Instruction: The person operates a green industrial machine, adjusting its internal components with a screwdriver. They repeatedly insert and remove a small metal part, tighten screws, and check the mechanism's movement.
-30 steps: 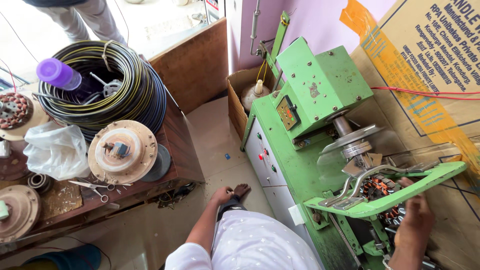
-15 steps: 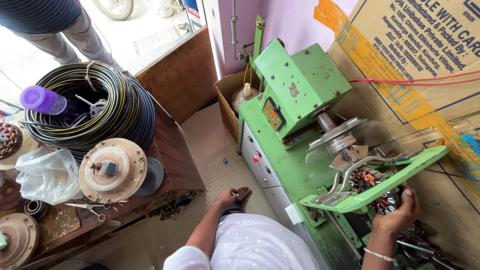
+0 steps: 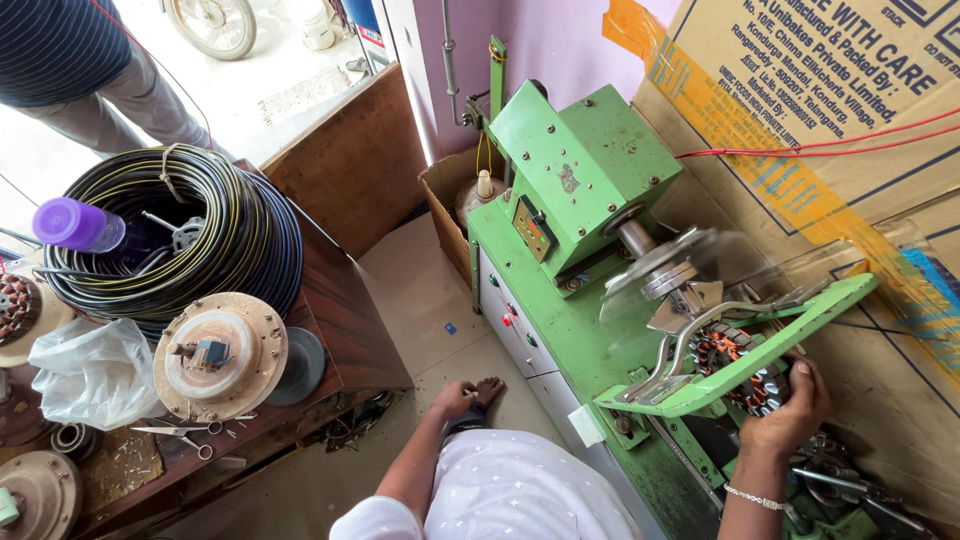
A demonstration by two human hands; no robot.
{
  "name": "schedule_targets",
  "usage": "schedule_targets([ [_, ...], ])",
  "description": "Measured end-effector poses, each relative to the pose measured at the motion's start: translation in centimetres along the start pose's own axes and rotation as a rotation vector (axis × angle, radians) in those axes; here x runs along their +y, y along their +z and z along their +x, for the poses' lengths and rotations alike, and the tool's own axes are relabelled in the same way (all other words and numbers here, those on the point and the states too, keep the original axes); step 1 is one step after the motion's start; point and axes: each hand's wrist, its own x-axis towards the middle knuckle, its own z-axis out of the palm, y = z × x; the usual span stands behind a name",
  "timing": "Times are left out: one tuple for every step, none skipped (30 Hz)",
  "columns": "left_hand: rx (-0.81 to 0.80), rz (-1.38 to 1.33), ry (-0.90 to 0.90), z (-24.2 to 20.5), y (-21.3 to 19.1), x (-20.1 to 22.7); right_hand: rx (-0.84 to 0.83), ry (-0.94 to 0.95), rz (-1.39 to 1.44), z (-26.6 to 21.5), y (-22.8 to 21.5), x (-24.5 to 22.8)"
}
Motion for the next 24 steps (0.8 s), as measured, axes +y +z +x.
schedule_targets([
  [0.008, 0.012, 0.015, 0.0, -0.1, 0.0, 0.010, -0.003, -0.010, 0.1, 0.0, 0.0],
  [0.015, 0.023, 0.030, 0.0, -0.2, 0.1, 0.019, -0.006, -0.020, 0.2, 0.0, 0.0],
  [0.019, 0.032, 0.035, 0.0, -0.2, 0.0, 0.029, -0.008, -0.030, 0.3, 0.0, 0.0],
  [0.022, 0.040, 0.041, 0.0, -0.2, 0.1, 0.022, -0.015, -0.029, 0.3, 0.1, 0.0],
  [0.023, 0.049, 0.045, 0.0, 0.0, 0.1, 0.017, -0.020, -0.030, 0.3, 0.0, 0.0],
  [0.021, 0.048, 0.046, 0.0, 0.1, 0.1, 0.011, -0.026, -0.030, 0.2, 0.0, -0.1],
  [0.021, 0.046, 0.048, 0.0, 0.2, 0.1, 0.009, -0.027, -0.031, 0.2, 0.1, -0.1],
  [0.021, 0.045, 0.050, 0.0, 0.4, 0.1, 0.007, -0.027, -0.032, 0.1, 0.1, -0.1],
  [0.020, 0.047, 0.061, 0.1, 0.4, 0.2, 0.003, -0.030, -0.032, 0.1, 0.2, -0.2],
  [0.020, 0.049, 0.072, 0.1, 0.6, 0.2, 0.001, -0.034, -0.048, 0.1, 0.3, -0.2],
  [0.022, 0.051, 0.084, 0.2, 0.6, 0.3, -0.002, -0.040, -0.063, 0.1, 0.5, -0.3],
  [0.021, 0.061, 0.081, 0.2, 0.7, 0.3, -0.004, -0.045, -0.078, 0.1, 0.6, -0.4],
  [0.019, 0.071, 0.078, 0.2, 0.8, 0.4, -0.002, -0.044, -0.082, 0.0, 0.7, -0.6],
  [0.017, 0.080, 0.075, 0.2, 0.9, 0.4, 0.001, -0.042, -0.085, 0.0, 0.9, -0.8],
  [0.012, 0.075, 0.076, 0.2, 1.0, 0.4, 0.005, -0.040, -0.089, -0.2, 1.0, -0.9],
  [0.008, 0.070, 0.076, 0.2, 1.0, 0.4, 0.019, -0.039, -0.113, -0.3, 1.1, -1.0],
  [0.002, 0.065, 0.076, 0.2, 1.0, 0.4, 0.033, -0.037, -0.137, -0.4, 1.3, -1.2],
  [0.006, 0.069, 0.079, 0.2, 1.0, 0.4, 0.048, -0.035, -0.161, -0.4, 1.4, -1.3],
  [0.011, 0.073, 0.081, 0.2, 1.0, 0.3, 0.040, -0.038, -0.151, -0.5, 1.5, -1.3],
  [0.016, 0.077, 0.083, 0.2, 0.9, 0.3, 0.033, -0.041, -0.140, -0.5, 1.5, -1.3],
  [0.010, 0.081, 0.076, 0.4, 0.9, 0.3, 0.023, -0.045, -0.129, -0.3, 1.6, -1.2],
  [0.005, 0.086, 0.069, 0.4, 0.9, 0.3, 0.022, -0.045, -0.118, -0.3, 1.5, -1.1],
  [0.001, 0.089, 0.063, 0.5, 1.0, 0.3, 0.019, -0.047, -0.107, -0.3, 1.3, -1.1],
  [-0.003, 0.085, 0.055, 0.6, 1.1, 0.3, 0.016, -0.049, -0.096, -0.3, 1.1, -0.9],
])
